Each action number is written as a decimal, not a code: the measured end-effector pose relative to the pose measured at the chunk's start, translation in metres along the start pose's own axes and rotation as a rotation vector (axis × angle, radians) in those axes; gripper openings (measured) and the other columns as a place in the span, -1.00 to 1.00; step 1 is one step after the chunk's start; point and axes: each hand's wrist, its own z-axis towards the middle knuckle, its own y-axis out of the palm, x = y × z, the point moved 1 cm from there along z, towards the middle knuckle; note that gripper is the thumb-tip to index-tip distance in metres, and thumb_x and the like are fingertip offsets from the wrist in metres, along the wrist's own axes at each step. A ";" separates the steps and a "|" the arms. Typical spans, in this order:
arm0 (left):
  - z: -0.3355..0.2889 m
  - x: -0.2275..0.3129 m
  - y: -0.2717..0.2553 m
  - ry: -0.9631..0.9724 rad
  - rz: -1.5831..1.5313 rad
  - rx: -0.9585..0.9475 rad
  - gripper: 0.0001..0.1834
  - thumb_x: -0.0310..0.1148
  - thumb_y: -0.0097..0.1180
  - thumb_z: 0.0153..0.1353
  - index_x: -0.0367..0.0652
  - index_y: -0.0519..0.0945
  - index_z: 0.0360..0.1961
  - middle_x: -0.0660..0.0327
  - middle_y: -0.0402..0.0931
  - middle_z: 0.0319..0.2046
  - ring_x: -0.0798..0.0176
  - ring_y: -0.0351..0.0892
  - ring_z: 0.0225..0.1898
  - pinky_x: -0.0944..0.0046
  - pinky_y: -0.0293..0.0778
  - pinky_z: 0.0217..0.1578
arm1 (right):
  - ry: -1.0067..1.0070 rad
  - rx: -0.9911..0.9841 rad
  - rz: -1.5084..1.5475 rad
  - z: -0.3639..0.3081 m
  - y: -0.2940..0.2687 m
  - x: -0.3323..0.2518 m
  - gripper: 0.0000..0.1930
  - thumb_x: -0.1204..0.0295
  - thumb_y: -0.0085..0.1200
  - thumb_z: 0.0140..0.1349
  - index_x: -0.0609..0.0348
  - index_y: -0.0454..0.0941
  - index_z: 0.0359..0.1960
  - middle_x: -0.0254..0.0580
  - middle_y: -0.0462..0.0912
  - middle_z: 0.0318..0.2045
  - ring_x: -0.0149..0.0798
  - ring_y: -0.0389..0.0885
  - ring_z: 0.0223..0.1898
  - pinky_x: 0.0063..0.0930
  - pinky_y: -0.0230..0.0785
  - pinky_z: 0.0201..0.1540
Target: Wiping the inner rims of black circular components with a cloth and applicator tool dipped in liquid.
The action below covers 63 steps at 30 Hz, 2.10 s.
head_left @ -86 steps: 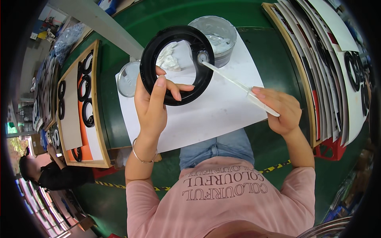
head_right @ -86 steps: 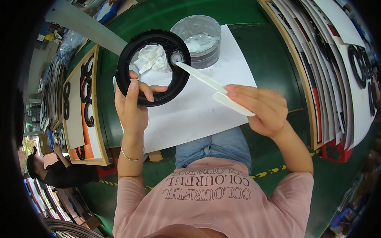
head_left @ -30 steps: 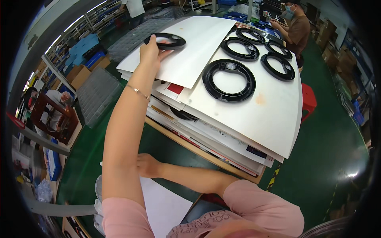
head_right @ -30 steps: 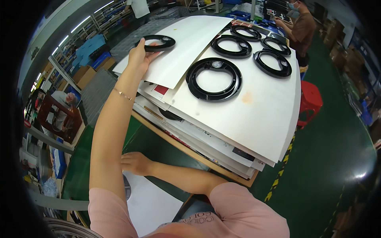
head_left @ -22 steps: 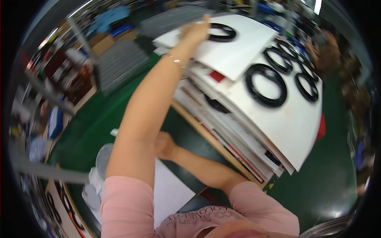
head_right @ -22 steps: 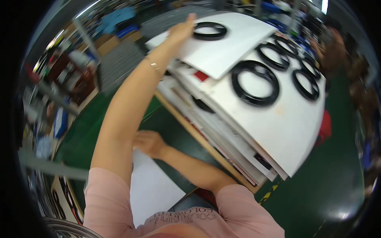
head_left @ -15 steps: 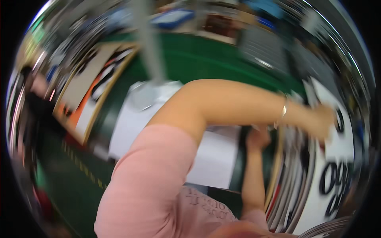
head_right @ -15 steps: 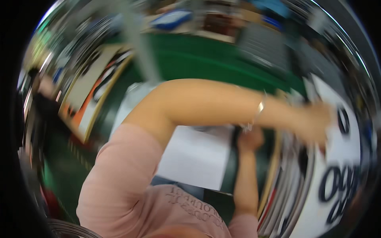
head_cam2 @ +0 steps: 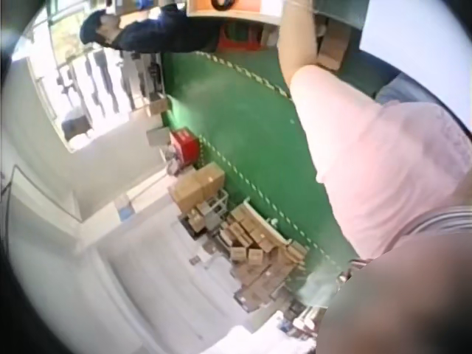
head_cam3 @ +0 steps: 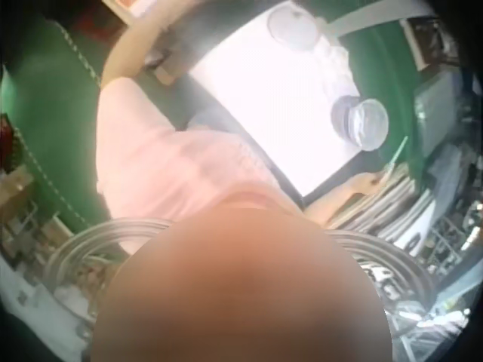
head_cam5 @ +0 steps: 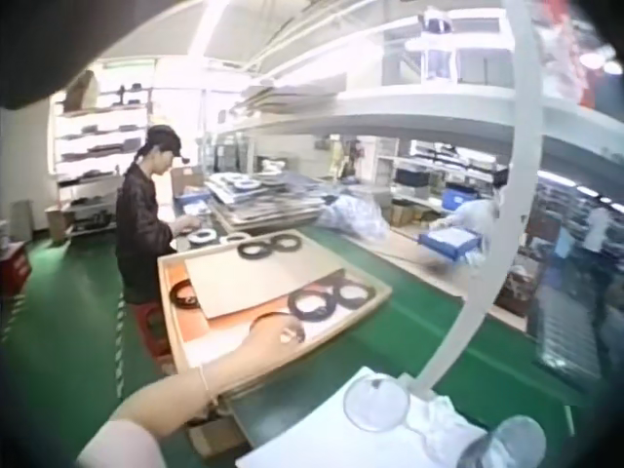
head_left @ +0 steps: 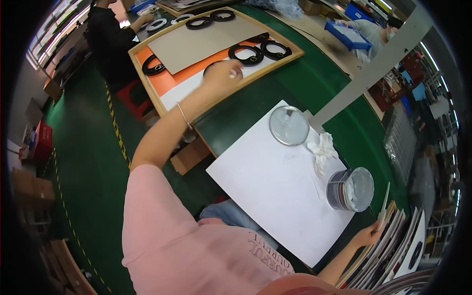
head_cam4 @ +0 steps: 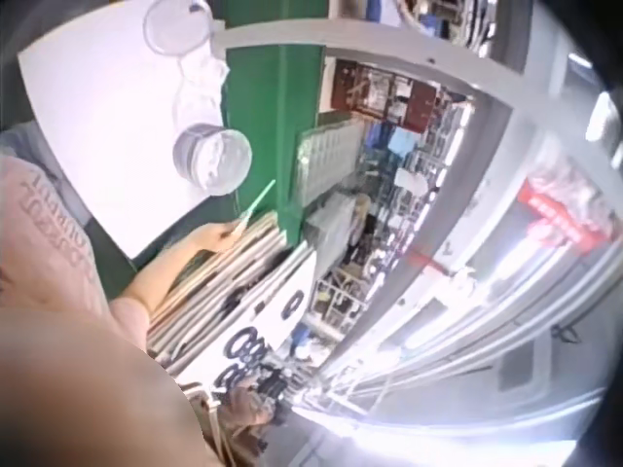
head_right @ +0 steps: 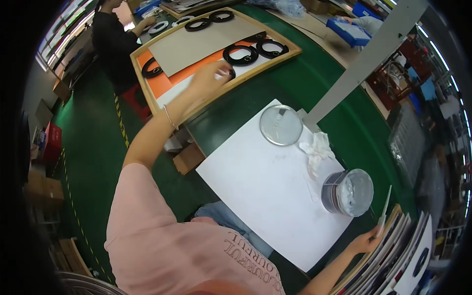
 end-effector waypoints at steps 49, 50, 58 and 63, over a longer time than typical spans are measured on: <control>-0.120 0.080 0.013 -0.361 -1.255 -0.786 -0.64 -0.55 -0.04 0.11 -0.33 0.24 -0.05 0.17 0.41 -0.48 0.23 0.50 -0.36 0.03 0.38 -0.06 | 0.785 -0.794 0.329 0.108 -0.018 -0.146 -0.59 0.47 -0.18 0.08 0.04 0.34 0.04 -0.09 0.49 -0.25 -0.29 0.54 -0.33 -0.48 0.49 -0.42; -0.123 0.089 0.019 -0.381 -1.302 -0.855 -0.61 -0.54 -0.04 0.11 -0.33 0.23 -0.02 0.16 0.42 -0.49 0.21 0.51 -0.34 0.06 0.39 -0.07 | 0.846 -0.743 0.390 0.107 -0.020 -0.137 -0.59 0.45 -0.18 0.09 0.04 0.34 0.04 -0.08 0.48 -0.24 -0.30 0.54 -0.33 -0.49 0.49 -0.42; -0.136 0.120 0.046 -0.552 -1.428 -1.126 -0.64 -0.50 -0.08 0.14 -0.27 0.23 -0.02 0.12 0.47 -0.52 0.03 0.55 -0.24 0.19 0.44 -0.17 | 0.108 -0.813 -0.017 0.093 -0.027 -0.127 -0.61 0.48 -0.13 0.18 0.00 0.25 0.08 -0.09 0.55 -0.34 -0.14 0.57 -0.37 -0.46 0.36 -0.26; -0.141 0.126 0.051 -0.567 -1.417 -1.148 -0.64 -0.50 -0.07 0.13 -0.27 0.23 -0.03 0.12 0.47 -0.52 0.04 0.55 -0.25 0.19 0.46 -0.20 | -0.208 -1.057 -0.305 0.104 -0.010 -0.143 -0.67 0.46 -0.07 0.15 0.04 0.29 -0.02 -0.03 0.54 -0.52 -0.05 0.52 -0.47 -0.35 0.34 -0.42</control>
